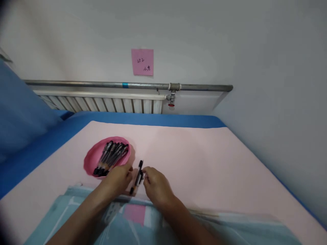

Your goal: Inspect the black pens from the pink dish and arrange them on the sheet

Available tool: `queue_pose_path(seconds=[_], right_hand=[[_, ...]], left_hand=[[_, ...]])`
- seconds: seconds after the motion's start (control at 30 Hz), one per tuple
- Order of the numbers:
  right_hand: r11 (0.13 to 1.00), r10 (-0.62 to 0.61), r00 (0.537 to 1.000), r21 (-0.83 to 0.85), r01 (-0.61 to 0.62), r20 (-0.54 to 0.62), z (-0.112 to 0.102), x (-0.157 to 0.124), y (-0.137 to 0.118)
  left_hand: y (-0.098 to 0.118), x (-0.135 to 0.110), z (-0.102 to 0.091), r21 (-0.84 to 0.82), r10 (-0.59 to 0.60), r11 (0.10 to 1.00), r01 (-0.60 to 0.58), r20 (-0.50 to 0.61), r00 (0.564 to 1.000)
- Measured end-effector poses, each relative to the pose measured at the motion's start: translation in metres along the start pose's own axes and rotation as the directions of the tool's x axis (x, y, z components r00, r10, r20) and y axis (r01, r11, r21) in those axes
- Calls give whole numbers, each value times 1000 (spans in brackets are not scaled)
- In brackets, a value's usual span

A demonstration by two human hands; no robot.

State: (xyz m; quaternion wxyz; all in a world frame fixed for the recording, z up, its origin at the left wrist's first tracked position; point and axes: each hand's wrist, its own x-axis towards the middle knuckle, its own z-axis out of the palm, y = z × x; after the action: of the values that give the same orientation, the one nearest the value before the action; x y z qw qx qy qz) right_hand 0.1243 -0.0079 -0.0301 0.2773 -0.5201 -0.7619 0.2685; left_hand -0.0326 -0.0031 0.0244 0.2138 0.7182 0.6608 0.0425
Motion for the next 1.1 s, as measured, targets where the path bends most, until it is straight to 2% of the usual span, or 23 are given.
queue_pose_path(seconds=[0.1, 0.17, 0.23, 0.3, 0.4, 0.5, 0.67, 0.87, 0.93, 0.97, 1.0, 1.07, 1.1], right_hand=[[1000, -3, 1000, 17, 3, -1, -1, 0, -2], [1000, 9, 1000, 24, -9, 0, -2, 0, -3], [999, 25, 1000, 29, -25, -5, -3, -1, -4], [999, 37, 999, 33, -37, -8, -2, -1, -3], [998, 49, 999, 40, -49, -7, -2, -2, -1], [995, 77, 997, 68, -76, -12, -3, -2, -1], [995, 69, 997, 69, -67, -22, -6, -3, -3], [993, 88, 996, 87, -85, -34, -7, -5, -1], [985, 118, 992, 134, -111, -42, -8, -5, 0], [977, 139, 989, 170, -129, -49, -10, -5, 0], [965, 162, 985, 215, -147, -55, -12, -5, 0], [929, 211, 975, 326, -178, -71, -19, -3, -2], [903, 236, 968, 385, -189, -80, -24, -3, -4]], left_hand=[[-3, -3, -13, -47, 16, 999, -22, -133, 991], [-10, -3, -24, -104, -36, 995, 10, -251, 967], [-22, -2, -34, -122, -150, 986, 113, -353, 924], [-35, 1, -41, -93, -253, 968, 235, -405, 879], [-49, 6, -45, -25, -311, 945, 325, -371, 875], [-55, 10, -41, -8, -321, 942, 335, -315, 893], [-59, 14, -37, -26, -321, 944, 328, -295, 900], [-63, 16, -40, -126, -312, 950, 286, -328, 892], [-57, 14, -38, -277, -294, 939, 203, -341, 893], [-51, 13, -35, -402, -278, 906, 131, -333, 901], [-44, 12, -31, -546, -251, 837, 46, -306, 918], [-26, 7, -20, -797, -140, 599, -79, -201, 970], [-17, 5, -14, -876, -59, 474, -86, -130, 990]])
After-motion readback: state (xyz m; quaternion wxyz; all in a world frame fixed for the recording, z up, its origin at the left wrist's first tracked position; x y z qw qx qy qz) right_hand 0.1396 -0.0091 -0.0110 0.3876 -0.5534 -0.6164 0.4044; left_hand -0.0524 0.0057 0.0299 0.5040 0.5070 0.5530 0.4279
